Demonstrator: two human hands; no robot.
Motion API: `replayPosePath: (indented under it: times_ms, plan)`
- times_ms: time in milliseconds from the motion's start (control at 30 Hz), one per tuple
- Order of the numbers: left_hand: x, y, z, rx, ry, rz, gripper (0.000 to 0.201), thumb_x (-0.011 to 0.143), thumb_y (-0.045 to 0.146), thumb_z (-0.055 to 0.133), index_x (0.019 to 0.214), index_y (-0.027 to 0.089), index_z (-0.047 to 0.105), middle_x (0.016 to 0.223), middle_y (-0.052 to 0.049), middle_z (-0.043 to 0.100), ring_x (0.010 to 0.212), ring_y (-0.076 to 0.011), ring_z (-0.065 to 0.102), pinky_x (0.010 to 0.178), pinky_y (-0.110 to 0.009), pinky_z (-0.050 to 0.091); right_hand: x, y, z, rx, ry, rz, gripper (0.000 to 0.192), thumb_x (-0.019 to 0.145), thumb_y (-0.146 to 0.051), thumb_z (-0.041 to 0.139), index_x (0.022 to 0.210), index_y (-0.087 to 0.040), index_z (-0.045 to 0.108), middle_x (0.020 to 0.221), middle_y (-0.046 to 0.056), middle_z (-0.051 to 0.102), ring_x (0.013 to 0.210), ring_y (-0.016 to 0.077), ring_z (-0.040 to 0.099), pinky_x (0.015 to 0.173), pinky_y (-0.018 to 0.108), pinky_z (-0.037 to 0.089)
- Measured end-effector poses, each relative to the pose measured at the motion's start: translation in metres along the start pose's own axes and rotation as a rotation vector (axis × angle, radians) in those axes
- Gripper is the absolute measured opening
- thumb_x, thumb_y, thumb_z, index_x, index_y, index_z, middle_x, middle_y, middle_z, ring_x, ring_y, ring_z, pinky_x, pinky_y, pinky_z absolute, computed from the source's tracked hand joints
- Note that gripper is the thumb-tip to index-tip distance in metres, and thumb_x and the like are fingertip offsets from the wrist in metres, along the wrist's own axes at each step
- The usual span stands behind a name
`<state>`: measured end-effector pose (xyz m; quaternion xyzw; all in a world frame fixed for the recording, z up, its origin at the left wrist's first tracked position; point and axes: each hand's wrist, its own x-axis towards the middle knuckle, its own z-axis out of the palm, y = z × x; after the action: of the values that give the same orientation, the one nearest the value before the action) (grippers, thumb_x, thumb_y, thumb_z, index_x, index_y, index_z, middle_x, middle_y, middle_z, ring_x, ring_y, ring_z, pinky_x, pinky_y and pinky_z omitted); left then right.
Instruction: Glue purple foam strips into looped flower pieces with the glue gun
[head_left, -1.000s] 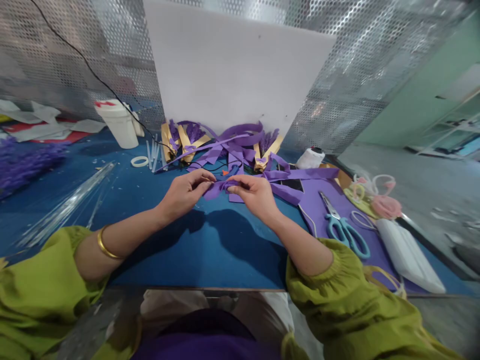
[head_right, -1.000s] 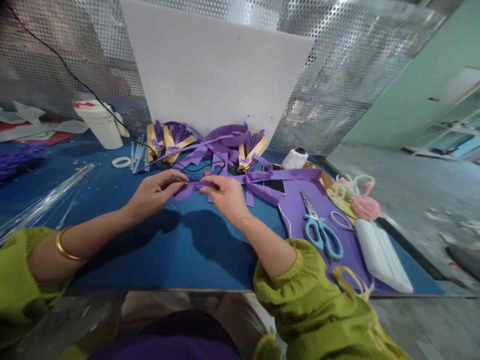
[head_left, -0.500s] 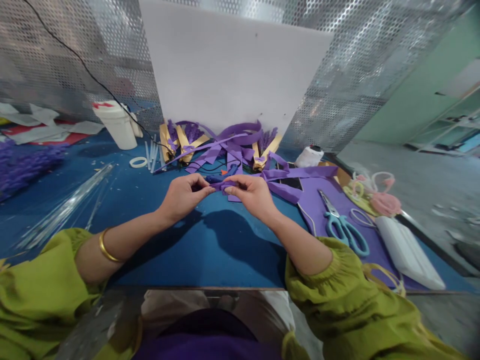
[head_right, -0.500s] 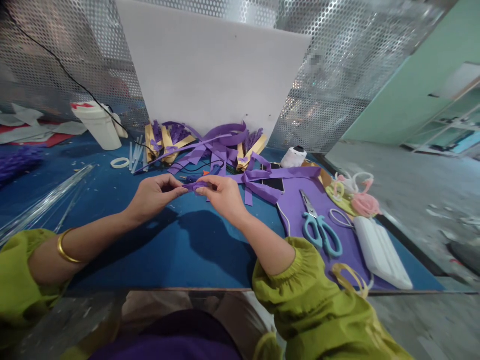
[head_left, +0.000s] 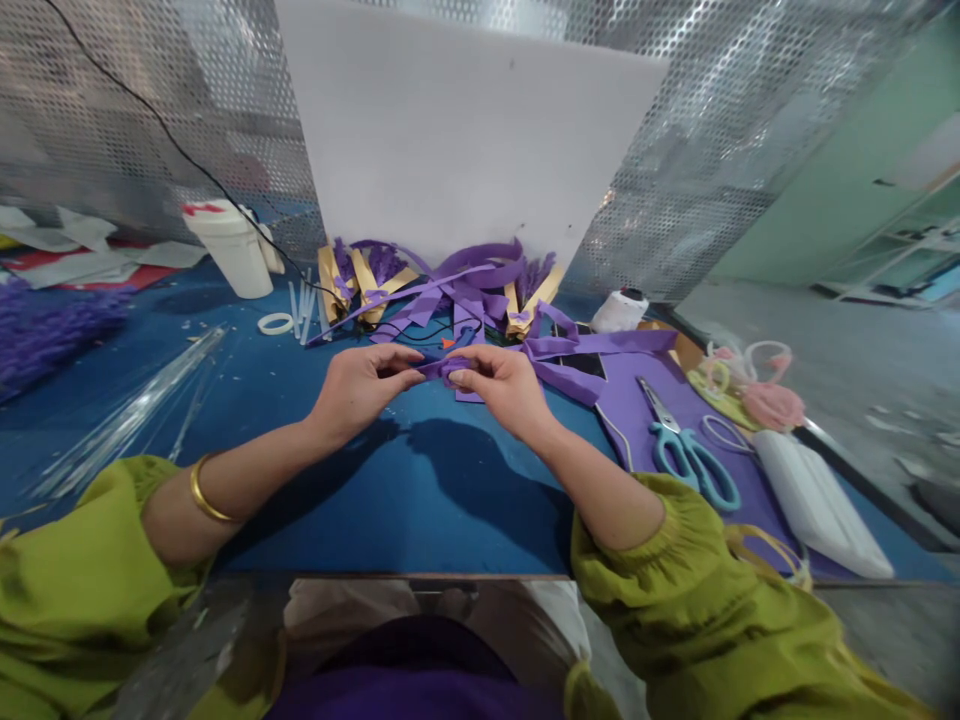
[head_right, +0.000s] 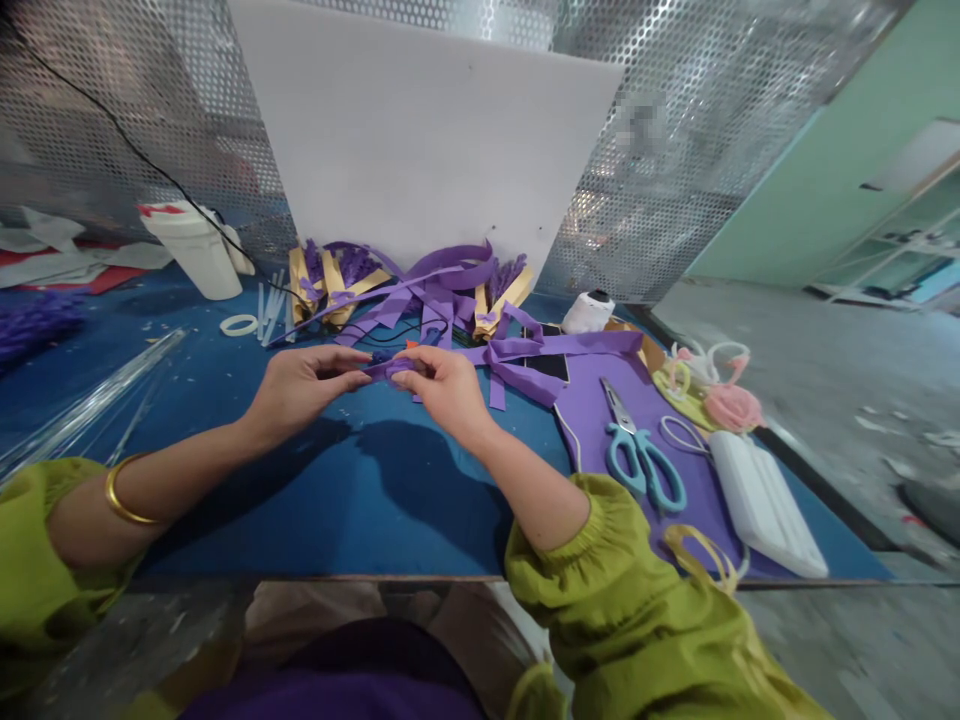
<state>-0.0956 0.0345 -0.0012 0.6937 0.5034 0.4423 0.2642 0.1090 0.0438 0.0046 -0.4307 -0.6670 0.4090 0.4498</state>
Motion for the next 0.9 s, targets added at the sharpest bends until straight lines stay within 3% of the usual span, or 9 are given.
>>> replayPosePath:
  times_ms: [167,300,433,600,767,900]
  plan:
    - [0.002,0.003,-0.004,0.145,-0.004,0.020,0.020,0.077,0.038,0.068,0.079,0.020,0.078,0.073,-0.002,0.076,0.066,-0.0186,0.066,0.058,-0.027,0.045,-0.001,0.003,0.006,0.094,0.013,0.024,0.023,0.068,-0.027,0.073,0.088,-0.018,0.065,0.070,-0.002,0.067,0.062,0.0117,0.058,0.064,0.028,0.049]
    - [-0.001,0.001,-0.001,0.212,0.056,0.034,0.019,0.079,0.035,0.067,0.080,0.019,0.077,0.072,-0.003,0.075,0.063,-0.0172,0.065,0.058,-0.026,0.044,-0.003,-0.001,0.011,0.102,-0.058,0.009,0.021,0.067,-0.027,0.075,0.083,-0.019,0.064,0.068,-0.004,0.064,0.060,0.0099,0.053,0.061,0.025,0.044]
    - [-0.005,-0.001,0.006,0.092,0.067,0.005,0.018,0.079,0.032,0.066,0.082,0.018,0.077,0.074,-0.002,0.075,0.065,-0.0164,0.065,0.061,-0.026,0.046,-0.006,-0.004,0.015,0.087,-0.125,0.015,0.020,0.066,-0.028,0.075,0.081,-0.019,0.065,0.066,-0.005,0.061,0.057,0.0088,0.048,0.057,0.023,0.039]
    - [-0.006,0.001,0.007,-0.041,-0.012,-0.010,0.021,0.080,0.033,0.065,0.084,0.017,0.078,0.073,-0.003,0.075,0.064,-0.0167,0.065,0.061,-0.026,0.048,-0.007,0.000,0.016,0.059,-0.090,0.023,0.021,0.068,-0.027,0.073,0.084,-0.019,0.063,0.065,-0.006,0.058,0.054,0.0083,0.044,0.053,0.023,0.034]
    - [-0.007,0.005,0.006,0.034,-0.081,0.116,0.024,0.088,0.031,0.058,0.090,0.016,0.077,0.080,-0.004,0.077,0.072,-0.0179,0.068,0.067,-0.026,0.049,-0.007,0.001,0.014,-0.050,-0.058,-0.023,0.017,0.071,-0.023,0.073,0.085,-0.019,0.064,0.076,-0.002,0.065,0.060,0.0098,0.049,0.057,0.025,0.038]
    - [-0.008,0.003,0.005,0.250,-0.070,0.361,0.024,0.092,0.026,0.054,0.095,0.015,0.075,0.086,-0.006,0.076,0.077,-0.0178,0.068,0.070,-0.027,0.047,-0.010,-0.001,0.014,-0.171,-0.053,-0.067,0.013,0.073,-0.021,0.073,0.083,-0.019,0.065,0.067,-0.005,0.060,0.057,0.0091,0.045,0.055,0.024,0.035]
